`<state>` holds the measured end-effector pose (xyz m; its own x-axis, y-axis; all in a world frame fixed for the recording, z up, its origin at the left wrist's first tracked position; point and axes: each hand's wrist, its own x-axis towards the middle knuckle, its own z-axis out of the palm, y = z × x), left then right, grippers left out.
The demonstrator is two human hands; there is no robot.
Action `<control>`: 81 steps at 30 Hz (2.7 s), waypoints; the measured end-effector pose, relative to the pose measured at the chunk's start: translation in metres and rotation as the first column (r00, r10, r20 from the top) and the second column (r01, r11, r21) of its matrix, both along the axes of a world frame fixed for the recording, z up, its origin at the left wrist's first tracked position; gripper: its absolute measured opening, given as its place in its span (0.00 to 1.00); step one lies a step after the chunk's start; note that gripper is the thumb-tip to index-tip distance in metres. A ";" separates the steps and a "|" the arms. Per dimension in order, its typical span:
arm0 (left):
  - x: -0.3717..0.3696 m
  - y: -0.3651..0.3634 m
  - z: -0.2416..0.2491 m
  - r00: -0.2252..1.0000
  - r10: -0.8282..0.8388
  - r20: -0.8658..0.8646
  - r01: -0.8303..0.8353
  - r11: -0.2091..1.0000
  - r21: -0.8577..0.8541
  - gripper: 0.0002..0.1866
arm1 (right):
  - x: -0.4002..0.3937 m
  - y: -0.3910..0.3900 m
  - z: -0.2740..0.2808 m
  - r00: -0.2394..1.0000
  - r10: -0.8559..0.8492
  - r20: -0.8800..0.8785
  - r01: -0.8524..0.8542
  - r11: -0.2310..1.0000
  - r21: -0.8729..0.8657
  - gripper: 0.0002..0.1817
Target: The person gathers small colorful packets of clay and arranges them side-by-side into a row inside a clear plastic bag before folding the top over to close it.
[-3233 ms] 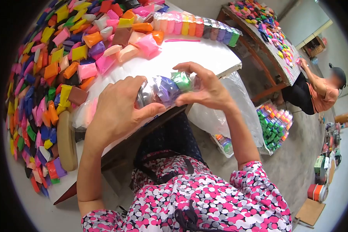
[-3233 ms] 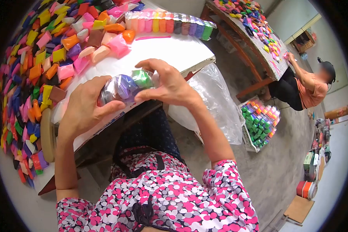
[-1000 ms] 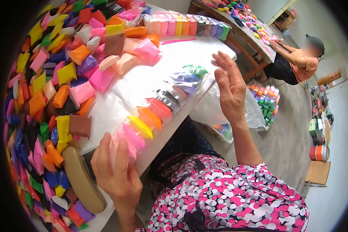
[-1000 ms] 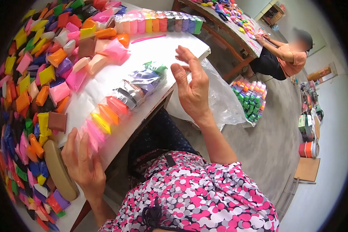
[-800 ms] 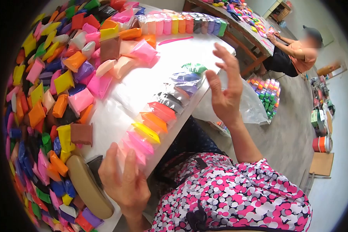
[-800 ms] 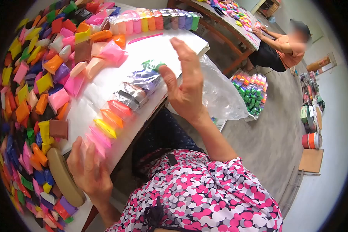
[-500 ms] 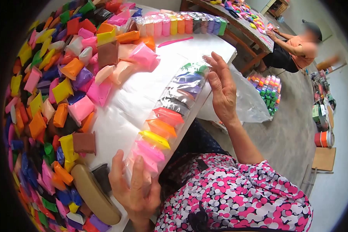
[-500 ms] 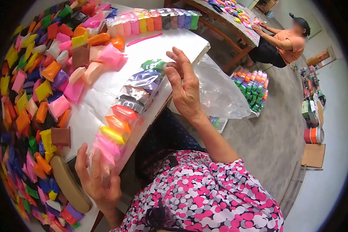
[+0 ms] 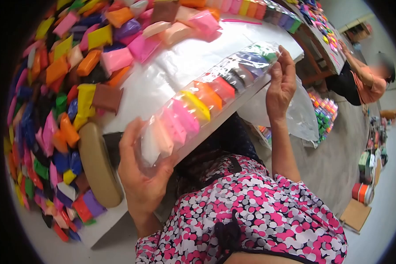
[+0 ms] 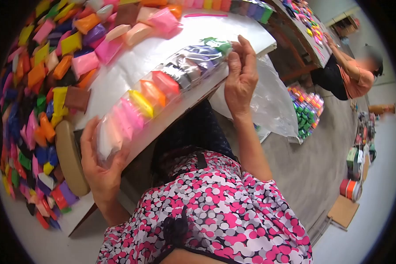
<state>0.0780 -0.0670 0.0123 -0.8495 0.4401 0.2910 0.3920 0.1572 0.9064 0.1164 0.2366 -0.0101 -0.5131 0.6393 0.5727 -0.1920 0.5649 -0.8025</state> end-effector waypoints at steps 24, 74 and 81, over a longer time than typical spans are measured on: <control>0.008 -0.016 -0.007 0.986 0.119 0.117 -0.121 0.993 0.007 0.33 | 0.006 0.010 0.005 0.998 0.068 -0.012 -0.067 0.998 0.011 0.24; 0.023 -0.004 -0.023 0.901 0.303 -0.310 -0.319 0.948 0.002 0.29 | -0.033 0.119 0.080 0.964 -0.251 0.089 0.071 0.567 0.821 0.36; 0.022 -0.003 -0.021 0.902 0.253 -0.350 -0.313 0.941 -0.126 0.35 | -0.122 0.159 0.132 0.573 -0.434 0.695 -0.359 0.630 0.689 0.52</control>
<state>0.1005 -0.0699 -0.0089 -0.8174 0.2642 0.5119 0.5739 0.4493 0.6846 -0.0060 0.3952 0.1222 -0.9454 0.2562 0.2013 0.2784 0.9562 0.0906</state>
